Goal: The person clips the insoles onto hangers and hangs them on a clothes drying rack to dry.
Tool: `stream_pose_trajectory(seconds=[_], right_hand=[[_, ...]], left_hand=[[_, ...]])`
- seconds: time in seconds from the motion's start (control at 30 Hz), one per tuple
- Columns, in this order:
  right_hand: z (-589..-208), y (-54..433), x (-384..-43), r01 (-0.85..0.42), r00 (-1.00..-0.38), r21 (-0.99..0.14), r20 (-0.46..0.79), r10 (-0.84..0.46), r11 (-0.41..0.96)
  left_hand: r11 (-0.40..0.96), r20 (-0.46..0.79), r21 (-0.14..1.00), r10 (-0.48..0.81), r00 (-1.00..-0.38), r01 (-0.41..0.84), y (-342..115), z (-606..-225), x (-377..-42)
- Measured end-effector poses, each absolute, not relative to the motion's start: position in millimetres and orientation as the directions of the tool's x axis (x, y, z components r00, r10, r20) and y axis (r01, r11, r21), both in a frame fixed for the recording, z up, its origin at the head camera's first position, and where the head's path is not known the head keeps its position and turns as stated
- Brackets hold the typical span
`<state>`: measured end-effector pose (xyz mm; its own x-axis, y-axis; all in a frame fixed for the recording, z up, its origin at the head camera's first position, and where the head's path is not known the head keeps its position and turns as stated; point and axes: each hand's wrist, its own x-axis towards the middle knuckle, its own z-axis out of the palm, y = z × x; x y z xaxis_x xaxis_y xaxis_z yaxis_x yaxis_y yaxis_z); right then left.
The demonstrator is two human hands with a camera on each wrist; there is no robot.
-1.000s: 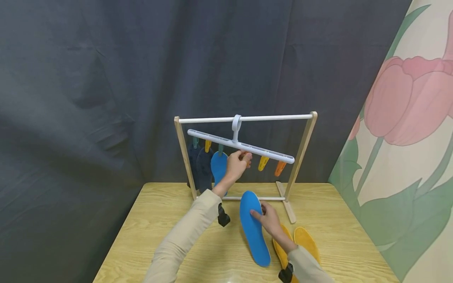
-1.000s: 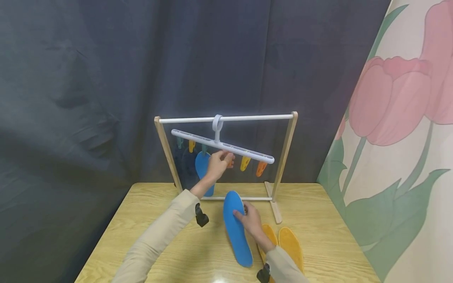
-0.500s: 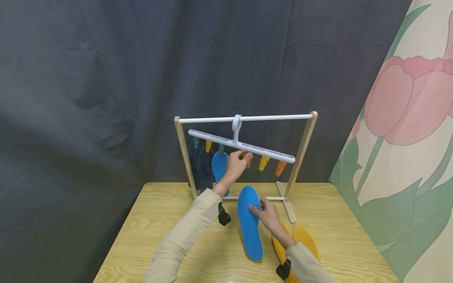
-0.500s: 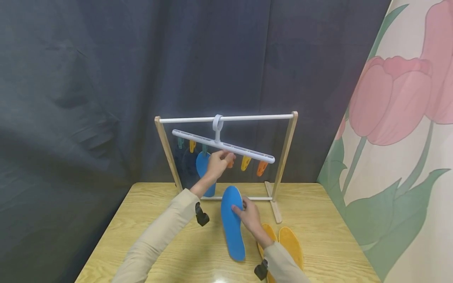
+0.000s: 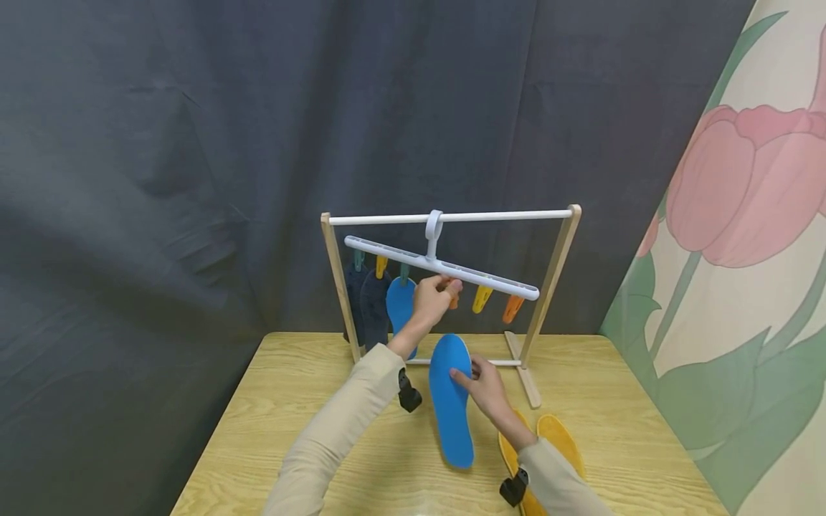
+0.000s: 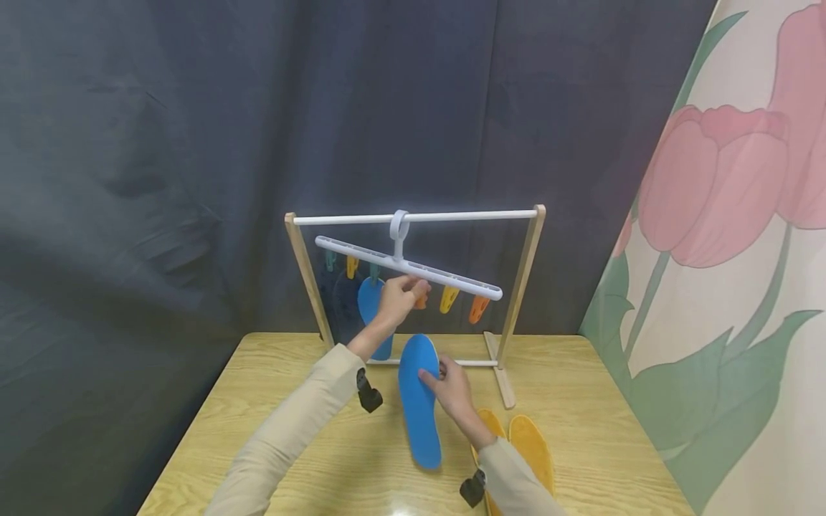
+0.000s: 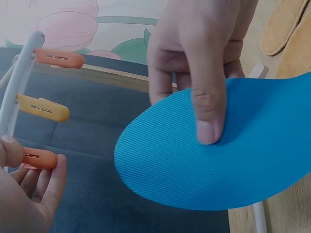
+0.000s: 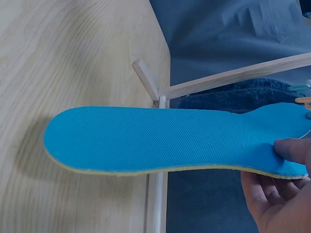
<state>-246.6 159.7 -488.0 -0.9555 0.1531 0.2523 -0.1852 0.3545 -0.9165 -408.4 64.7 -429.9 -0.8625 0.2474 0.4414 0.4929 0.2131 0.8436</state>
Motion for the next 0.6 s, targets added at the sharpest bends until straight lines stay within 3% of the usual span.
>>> stream_pose_trajectory(seconds=[0.13,0.17,0.2,0.27,0.3,0.4,0.6], right_hand=[[-484,158,-250,-0.195,-0.952,-0.915,0.263,0.156,0.353],[-482,158,-251,-0.197,-0.951,-0.913,0.267,0.157,0.358],[-481,158,-251,-0.200,-0.949,-0.911,0.271,0.158,0.361],[-479,158,-252,-0.209,-0.946,-0.901,0.285,0.154,0.380],[-478,158,-253,-0.213,-0.945,-0.897,0.290,0.153,0.386],[-475,159,-253,-0.216,-0.943,-0.892,0.296,0.150,0.397],[-469,158,-255,-0.214,-0.945,-0.901,0.289,0.155,0.378]], left_hand=[[0.249,0.503,0.794,0.244,-0.829,0.555,79,-481,-462],[0.234,0.519,0.787,0.250,-0.818,0.571,73,-463,-443],[0.224,0.502,0.800,0.258,-0.825,0.557,74,-467,-451],[0.247,0.449,0.825,0.259,-0.855,0.508,65,-433,-417],[0.235,0.440,0.835,0.258,-0.860,0.497,64,-434,-419],[0.247,0.405,0.856,0.225,-0.886,0.454,53,-391,-373],[0.273,0.451,0.827,0.197,-0.870,0.491,49,-372,-348]])
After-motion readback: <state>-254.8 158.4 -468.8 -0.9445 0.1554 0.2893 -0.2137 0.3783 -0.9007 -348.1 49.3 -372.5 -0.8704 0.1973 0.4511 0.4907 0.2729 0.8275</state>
